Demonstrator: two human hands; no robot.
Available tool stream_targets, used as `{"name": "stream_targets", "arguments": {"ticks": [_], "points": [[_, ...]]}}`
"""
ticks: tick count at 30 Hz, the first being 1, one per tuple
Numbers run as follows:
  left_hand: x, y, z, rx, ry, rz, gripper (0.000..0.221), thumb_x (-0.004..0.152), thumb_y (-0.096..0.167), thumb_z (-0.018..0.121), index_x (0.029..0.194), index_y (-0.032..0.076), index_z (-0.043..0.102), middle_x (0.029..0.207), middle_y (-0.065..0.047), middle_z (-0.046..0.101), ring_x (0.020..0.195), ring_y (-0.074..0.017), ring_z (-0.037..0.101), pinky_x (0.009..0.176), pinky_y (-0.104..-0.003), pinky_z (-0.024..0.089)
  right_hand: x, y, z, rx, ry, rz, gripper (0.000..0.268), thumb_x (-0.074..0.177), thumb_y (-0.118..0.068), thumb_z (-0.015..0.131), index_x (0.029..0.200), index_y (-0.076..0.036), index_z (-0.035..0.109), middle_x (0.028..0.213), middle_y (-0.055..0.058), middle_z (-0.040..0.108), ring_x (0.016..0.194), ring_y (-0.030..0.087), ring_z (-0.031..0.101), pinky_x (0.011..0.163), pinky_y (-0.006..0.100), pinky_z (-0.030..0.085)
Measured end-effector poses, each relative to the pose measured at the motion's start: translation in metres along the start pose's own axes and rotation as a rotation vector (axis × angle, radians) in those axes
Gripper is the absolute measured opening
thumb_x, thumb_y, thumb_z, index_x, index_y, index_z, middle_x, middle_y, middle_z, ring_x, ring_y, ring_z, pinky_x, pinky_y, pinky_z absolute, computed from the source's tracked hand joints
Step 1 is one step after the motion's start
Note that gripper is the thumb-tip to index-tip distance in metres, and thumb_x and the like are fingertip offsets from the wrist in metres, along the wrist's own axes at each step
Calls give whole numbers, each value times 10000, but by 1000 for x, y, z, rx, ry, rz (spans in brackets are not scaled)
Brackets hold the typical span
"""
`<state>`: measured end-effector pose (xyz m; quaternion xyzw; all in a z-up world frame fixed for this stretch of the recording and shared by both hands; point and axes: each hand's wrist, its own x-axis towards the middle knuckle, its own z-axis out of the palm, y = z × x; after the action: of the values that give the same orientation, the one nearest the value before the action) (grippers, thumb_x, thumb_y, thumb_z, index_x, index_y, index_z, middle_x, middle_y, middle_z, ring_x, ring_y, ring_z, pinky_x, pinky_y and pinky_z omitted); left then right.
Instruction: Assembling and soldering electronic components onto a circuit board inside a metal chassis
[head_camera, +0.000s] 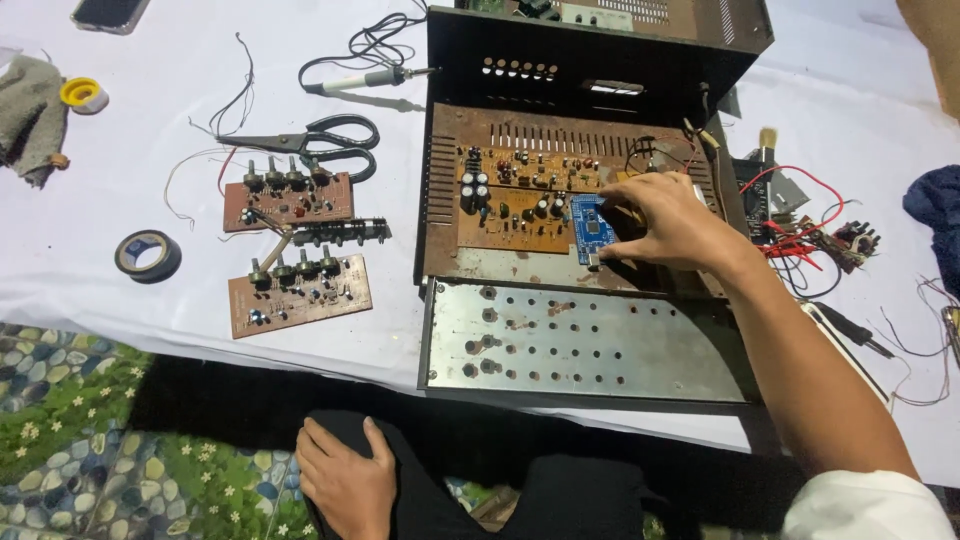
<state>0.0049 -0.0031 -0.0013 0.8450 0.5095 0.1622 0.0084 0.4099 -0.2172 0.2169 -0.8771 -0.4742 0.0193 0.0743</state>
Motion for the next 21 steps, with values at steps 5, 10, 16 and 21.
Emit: {"name": "stream_targets", "arguments": {"ticks": [5,10,16,21], "points": [[1,2,0,-21,-25,-10,757,934,437,597,1446,-108,473,1353,-242,553,1226,-368,559,979,-470,490,-2,-2,2,0,31,18,758,654,-454,917,1294,-130,674,1146,96,741,1067,271,650,1084,481,319],[0,1,-1,-15,-43,-15,760,932,440,597,1447,-103,469,1351,-233,546,1231,-363,553,992,-470,486,-2,-8,5,-3,16,37,733,676,-482,899,1287,-140,681,1210,109,721,1155,292,606,1097,493,310],[1,1,-4,-7,-25,-12,755,934,444,595,1434,-110,481,1334,-237,558,1207,-360,571,967,-463,504,2,-17,-2,4,-13,70,772,656,-516,897,1299,-147,682,1230,94,720,1154,281,597,1094,483,308],[1,-5,4,-8,-77,-19,777,944,457,571,1464,-107,446,1371,-247,537,1249,-374,548,1018,-484,461,-1,0,-3,0,-2,0,817,619,-472,927,1310,-123,664,1282,131,696,1203,305,613,1099,512,342]]}}
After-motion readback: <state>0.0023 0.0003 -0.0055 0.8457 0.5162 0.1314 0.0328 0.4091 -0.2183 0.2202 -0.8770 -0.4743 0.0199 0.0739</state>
